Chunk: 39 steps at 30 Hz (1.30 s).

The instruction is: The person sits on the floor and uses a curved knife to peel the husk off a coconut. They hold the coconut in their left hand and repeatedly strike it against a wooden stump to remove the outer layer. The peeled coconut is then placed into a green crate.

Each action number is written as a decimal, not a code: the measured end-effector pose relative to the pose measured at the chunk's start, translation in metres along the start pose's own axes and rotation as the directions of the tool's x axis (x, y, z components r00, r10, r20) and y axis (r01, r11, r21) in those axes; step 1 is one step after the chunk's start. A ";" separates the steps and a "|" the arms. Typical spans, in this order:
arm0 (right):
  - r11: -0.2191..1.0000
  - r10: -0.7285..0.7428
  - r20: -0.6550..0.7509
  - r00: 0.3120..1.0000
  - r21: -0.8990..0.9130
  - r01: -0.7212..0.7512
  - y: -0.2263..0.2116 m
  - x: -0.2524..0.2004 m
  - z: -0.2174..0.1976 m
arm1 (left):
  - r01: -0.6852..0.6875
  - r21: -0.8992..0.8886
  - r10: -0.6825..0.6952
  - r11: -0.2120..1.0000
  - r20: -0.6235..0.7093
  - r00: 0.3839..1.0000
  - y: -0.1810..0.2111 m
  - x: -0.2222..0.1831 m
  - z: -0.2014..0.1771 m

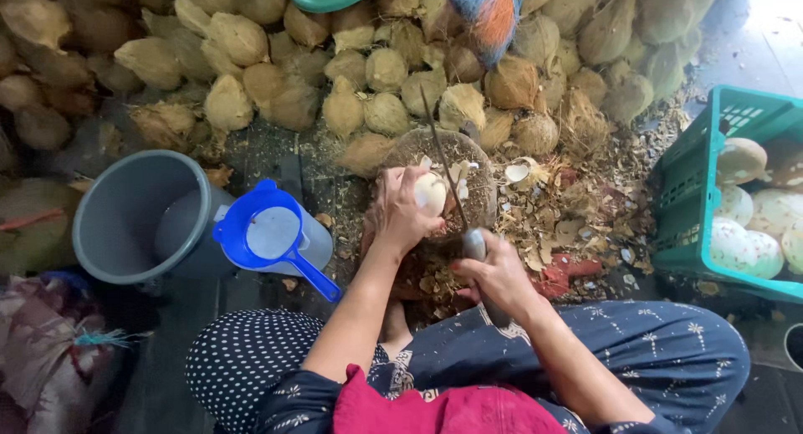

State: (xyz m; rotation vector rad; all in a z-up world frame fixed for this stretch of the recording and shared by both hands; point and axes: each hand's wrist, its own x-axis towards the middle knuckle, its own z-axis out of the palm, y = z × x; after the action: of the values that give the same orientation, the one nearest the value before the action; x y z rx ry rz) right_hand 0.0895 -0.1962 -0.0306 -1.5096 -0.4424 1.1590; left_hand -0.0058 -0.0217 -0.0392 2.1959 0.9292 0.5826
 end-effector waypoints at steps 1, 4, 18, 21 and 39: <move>1.000 0.013 -0.003 1.000 0.004 -0.013 -0.005 -0.004 0.000 | 0.008 0.000 -0.008 1.000 0.012 1.000 -0.004 0.002 0.005; 0.865 -0.440 -0.045 0.897 -0.288 0.410 -0.006 0.005 0.000 | 0.058 0.074 -0.059 0.996 0.014 0.998 -0.012 0.013 0.013; 0.977 0.153 0.024 0.988 0.146 -0.155 -0.009 0.012 0.001 | -0.044 -0.077 0.038 0.996 -0.077 0.996 -0.033 0.012 0.023; 0.997 -0.067 0.019 0.998 0.044 0.066 -0.038 -0.007 0.008 | 0.006 -0.124 -0.020 0.992 -0.110 0.994 -0.025 0.004 0.015; 0.785 -0.456 0.010 0.890 -0.467 0.407 -0.043 -0.019 0.015 | -0.080 0.304 0.041 0.949 0.130 0.991 -0.011 0.042 0.013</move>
State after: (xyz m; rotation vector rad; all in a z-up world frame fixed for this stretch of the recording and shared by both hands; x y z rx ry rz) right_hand 0.0816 -0.1902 0.0174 -1.7366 -0.9915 0.6250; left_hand 0.0242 0.0103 -0.0498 2.5153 0.9417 0.3416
